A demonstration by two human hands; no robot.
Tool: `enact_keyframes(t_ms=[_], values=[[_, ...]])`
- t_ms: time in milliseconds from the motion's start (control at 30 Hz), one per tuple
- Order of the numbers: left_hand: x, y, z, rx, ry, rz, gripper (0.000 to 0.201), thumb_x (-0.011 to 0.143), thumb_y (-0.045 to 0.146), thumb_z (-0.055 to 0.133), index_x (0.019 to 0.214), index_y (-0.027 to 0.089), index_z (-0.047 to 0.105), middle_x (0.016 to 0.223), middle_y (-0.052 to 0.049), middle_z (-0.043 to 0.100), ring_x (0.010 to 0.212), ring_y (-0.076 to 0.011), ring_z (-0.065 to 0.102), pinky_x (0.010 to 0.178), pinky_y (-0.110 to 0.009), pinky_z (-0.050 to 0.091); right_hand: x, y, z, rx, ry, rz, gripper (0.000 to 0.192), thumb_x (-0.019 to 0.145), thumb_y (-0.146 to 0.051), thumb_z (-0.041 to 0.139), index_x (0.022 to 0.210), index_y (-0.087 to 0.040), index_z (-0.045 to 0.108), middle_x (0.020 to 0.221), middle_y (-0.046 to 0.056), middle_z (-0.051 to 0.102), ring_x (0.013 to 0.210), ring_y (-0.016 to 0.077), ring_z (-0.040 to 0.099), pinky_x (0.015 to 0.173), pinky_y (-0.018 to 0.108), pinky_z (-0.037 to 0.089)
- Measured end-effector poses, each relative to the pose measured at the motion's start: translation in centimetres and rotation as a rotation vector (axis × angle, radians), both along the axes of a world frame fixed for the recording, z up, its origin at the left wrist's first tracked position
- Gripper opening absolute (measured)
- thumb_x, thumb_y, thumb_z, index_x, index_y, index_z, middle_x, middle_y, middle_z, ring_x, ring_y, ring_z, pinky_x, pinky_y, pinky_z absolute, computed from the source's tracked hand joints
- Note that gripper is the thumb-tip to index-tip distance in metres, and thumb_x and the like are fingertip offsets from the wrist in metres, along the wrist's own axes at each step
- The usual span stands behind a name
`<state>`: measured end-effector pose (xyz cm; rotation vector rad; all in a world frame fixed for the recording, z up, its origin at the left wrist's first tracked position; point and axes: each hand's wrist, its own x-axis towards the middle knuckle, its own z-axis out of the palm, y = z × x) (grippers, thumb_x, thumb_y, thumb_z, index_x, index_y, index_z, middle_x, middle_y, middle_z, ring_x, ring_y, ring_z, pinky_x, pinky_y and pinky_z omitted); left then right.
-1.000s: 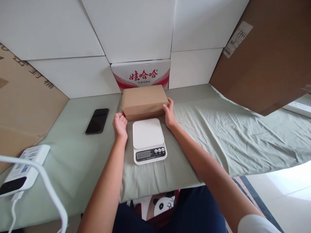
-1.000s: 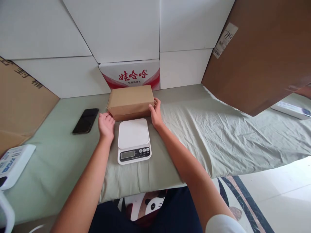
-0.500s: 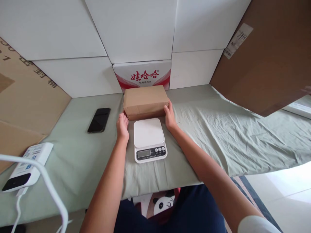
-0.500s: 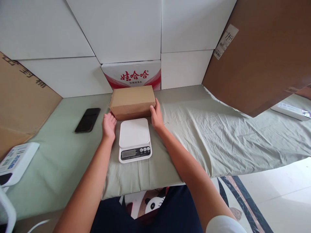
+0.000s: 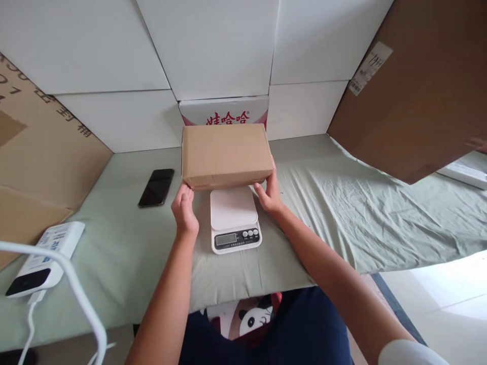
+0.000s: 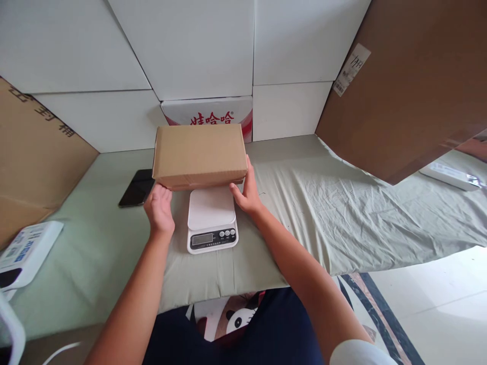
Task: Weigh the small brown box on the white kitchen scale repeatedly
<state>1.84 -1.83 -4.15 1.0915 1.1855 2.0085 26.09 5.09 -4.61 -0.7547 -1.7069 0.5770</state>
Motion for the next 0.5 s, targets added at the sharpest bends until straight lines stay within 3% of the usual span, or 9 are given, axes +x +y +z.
enact_keyframes(t_ms=[100,300,500], values=[[0.7,-3.3,0.0,-0.001,0.059,0.028,0.076,0.085,0.072,0.061,0.136,0.016,0.069,0.145,-0.019,0.066,0.148,-0.036,0.051,0.125,-0.05,0.036,0.6,-2.0,-0.4,0.024,-0.018,-0.028,0.093,0.093,-0.075,0.046,0.166,-0.032,0.009,0.176,0.009,0.02,0.166,0.0306,0.018,0.136,0.058,0.016],[1.6,-9.5,-1.5,-0.03,0.047,0.081,0.075,0.087,0.07,0.06,0.133,0.013,0.071,0.137,-0.02,0.07,0.143,-0.0401,0.056,0.122,-0.055,0.041,2.1,-6.9,-1.7,-0.068,-0.027,0.047,0.085,0.098,-0.068,0.045,0.167,-0.036,0.008,0.178,0.003,0.015,0.167,0.0313,0.011,0.136,0.062,0.017],[1.5,-10.9,-1.4,-0.116,0.069,0.013,0.071,0.089,0.062,0.062,0.14,0.013,0.067,0.142,-0.02,0.068,0.147,-0.0396,0.051,0.123,-0.054,0.04,2.7,-8.9,-1.2,-0.077,-0.063,0.039,0.078,0.101,-0.062,0.044,0.167,-0.037,0.011,0.176,0.005,0.021,0.164,0.0329,0.021,0.134,0.063,0.021]])
